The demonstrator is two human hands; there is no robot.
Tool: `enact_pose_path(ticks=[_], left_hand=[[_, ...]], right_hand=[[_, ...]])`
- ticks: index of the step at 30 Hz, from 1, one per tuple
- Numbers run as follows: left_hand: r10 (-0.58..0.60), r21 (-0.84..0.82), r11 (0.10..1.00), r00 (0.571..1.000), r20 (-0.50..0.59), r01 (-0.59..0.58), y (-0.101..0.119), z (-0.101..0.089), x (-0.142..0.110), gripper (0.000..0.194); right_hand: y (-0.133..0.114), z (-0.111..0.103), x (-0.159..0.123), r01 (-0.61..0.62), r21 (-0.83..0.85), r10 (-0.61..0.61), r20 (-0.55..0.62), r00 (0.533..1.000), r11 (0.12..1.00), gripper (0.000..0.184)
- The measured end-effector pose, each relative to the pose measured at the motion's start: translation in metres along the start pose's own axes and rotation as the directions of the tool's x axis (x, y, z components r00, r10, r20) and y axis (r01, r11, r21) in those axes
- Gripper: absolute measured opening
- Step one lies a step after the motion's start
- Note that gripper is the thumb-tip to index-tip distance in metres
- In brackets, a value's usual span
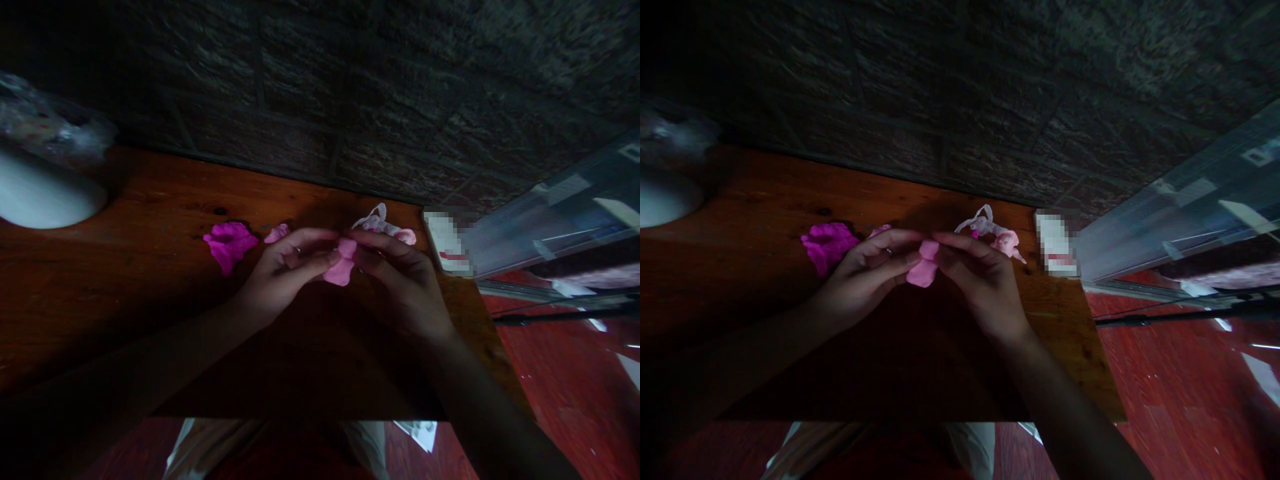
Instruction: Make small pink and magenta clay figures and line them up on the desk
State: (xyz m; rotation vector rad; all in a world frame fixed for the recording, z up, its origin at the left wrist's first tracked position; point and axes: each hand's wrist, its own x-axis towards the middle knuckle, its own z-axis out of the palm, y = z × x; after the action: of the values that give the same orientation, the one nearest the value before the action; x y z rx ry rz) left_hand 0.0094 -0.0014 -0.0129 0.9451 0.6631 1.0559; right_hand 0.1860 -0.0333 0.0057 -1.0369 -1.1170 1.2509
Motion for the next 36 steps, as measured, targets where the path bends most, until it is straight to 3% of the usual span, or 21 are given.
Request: enact_pose_path(ticks=[9,14,20,26,36], left_hand=[[-0.072,-0.093,0.993,0.997,0.001,0.072,0.002,0.001,0.001,0.021],[-0.073,-0.097,0.993,0.997,-0.013,0.071,0.001,0.002,0.001,0.016],[0.107,0.053,0.992,0.992,0.073,-0.111,0.003,0.004,-0.003,0.015],[0.286,0.217,0.921,0.941,0.183,-0.322,-0.002,0.000,-0.006,0.029],[0.335,0.314,0.871,0.924,0.184,-0.378,-0.003,0.000,-0.007,0.031]], right_hand=[[-0.002,-0.006,0.002,0.041,-0.056,-0.039,0.037,0.999,0.998,0.022],[-0.012,-0.009,0.002,0.077,-0.176,-0.061,0.095,0.994,0.981,0.028],[-0.015,-0.013,0.003,0.119,-0.228,-0.074,0.197,0.978,0.966,0.033],[-0.011,-0.019,0.004,0.241,-0.227,-0.173,0.282,0.944,0.944,0.038],[-0.011,-0.020,0.003,0.247,-0.268,-0.167,0.288,0.943,0.931,0.034]])
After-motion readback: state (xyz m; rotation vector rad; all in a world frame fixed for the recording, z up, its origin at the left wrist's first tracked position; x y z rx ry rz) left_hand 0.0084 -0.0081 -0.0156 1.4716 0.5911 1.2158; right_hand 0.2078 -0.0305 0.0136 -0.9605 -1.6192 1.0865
